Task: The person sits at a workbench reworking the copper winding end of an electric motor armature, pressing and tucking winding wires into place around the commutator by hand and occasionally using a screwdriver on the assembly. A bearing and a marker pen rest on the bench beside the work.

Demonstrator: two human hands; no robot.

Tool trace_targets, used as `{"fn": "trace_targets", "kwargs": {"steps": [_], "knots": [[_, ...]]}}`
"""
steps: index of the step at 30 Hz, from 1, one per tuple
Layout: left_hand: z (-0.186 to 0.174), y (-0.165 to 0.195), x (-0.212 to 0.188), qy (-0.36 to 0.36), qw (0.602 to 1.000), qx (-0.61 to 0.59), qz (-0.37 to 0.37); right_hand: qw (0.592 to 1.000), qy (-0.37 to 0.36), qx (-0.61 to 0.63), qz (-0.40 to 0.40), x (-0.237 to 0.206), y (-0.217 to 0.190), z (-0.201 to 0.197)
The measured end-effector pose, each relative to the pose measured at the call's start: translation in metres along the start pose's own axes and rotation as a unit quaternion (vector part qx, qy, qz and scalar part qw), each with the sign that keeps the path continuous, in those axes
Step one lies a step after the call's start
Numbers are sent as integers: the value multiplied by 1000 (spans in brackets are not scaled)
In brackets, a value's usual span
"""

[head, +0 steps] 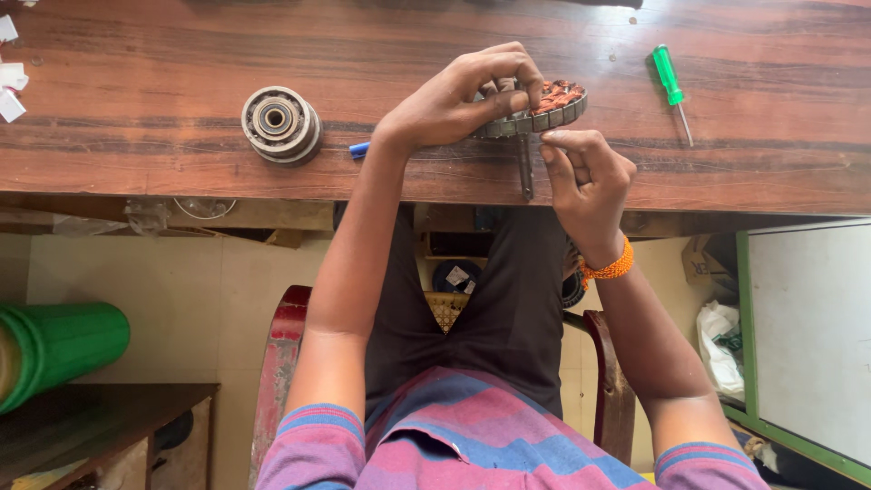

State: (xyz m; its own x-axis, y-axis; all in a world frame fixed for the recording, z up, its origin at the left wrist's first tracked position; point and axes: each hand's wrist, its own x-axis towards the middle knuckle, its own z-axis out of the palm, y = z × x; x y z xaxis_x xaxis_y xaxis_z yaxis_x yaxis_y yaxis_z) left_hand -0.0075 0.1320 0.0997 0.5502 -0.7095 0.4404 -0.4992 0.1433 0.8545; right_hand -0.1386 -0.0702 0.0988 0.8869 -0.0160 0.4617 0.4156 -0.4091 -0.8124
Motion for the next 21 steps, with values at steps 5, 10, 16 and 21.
{"fn": "trace_targets", "kwargs": {"steps": [5, 10, 16, 21], "knots": [[3, 3, -5, 11, 999, 16, -27, 999, -13, -44, -6, -4, 4, -5], [14, 17, -6, 45, 997, 58, 19, 999, -27, 11, 12, -8, 10, -3], [52, 28, -2, 167, 933, 319, 9, 999, 2, -19, 30, -10, 15, -18], [62, 26, -5, 213, 913, 344, 55, 995, 6, -98, 17, 5, 14, -42]]}}
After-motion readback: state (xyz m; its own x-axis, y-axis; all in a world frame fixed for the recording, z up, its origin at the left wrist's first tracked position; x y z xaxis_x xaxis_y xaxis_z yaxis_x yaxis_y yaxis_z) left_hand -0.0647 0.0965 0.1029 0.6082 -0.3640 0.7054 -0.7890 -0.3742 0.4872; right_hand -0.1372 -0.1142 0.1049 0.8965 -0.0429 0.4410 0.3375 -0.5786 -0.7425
